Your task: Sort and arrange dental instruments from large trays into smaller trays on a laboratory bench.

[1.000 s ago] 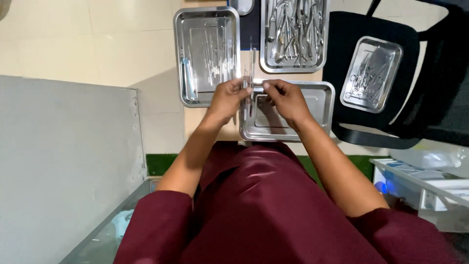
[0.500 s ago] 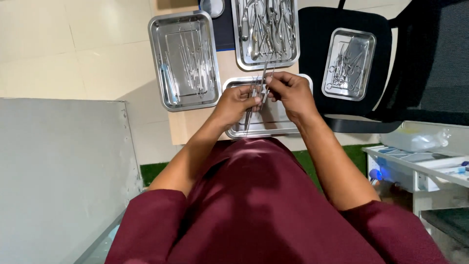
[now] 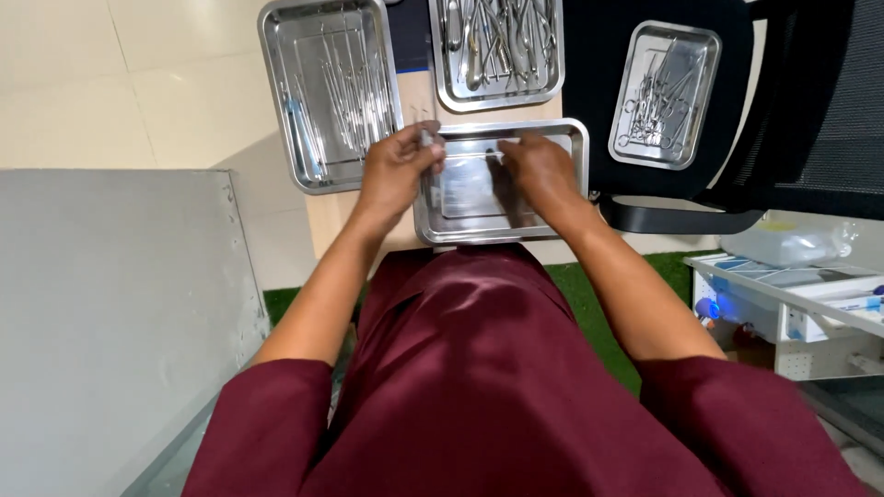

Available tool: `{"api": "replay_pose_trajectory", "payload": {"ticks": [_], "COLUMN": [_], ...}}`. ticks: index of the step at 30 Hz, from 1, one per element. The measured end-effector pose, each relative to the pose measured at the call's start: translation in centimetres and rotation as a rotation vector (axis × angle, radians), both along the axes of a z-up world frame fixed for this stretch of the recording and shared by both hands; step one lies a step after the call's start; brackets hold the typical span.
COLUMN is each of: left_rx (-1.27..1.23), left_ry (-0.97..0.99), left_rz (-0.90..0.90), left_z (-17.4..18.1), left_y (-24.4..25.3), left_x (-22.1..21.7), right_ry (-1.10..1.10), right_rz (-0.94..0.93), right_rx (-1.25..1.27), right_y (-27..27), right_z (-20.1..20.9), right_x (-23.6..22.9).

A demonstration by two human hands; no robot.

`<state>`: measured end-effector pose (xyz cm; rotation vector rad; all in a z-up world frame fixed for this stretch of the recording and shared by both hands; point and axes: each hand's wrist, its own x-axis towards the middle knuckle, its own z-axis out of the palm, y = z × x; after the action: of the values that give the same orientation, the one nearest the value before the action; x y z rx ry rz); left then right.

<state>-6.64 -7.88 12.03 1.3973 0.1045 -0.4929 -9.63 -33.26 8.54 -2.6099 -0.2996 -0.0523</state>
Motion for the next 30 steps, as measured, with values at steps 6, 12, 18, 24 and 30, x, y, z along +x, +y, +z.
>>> {"api": "replay_pose_trajectory", "payload": {"ticks": [6,12,18,24,30], "left_rx": [-0.021,0.011,0.001,-0.014,-0.161], "left_ry": [0.064,0.154,0.168,0.158,0.158], "left_rz": [0.14,0.238,0.284,0.255,0.133], "left_z": [-0.1,-0.1,0.2,-1.2,-2.0], "left_y": [2.2,3.5,3.4,1.5,-2.8], "left_x": [-1.9,-4.6,-5.3,-4.7,-4.4], "right_ry": [-0.03,-0.098,-0.117,-0.045,0.427], "right_rz": [0.229,0.221,0.143,-0.049,-0.125], "right_rx": [-0.174,-0.165,-0.103,0.124,0.912], "right_y": [1.0,1.6,1.4,2.4,3.7], "right_z": [-5.4,-6.8,-7.3,-2.3,3.0], "right_x": [1.6,2.9,2.4,1.1,0.2]}}
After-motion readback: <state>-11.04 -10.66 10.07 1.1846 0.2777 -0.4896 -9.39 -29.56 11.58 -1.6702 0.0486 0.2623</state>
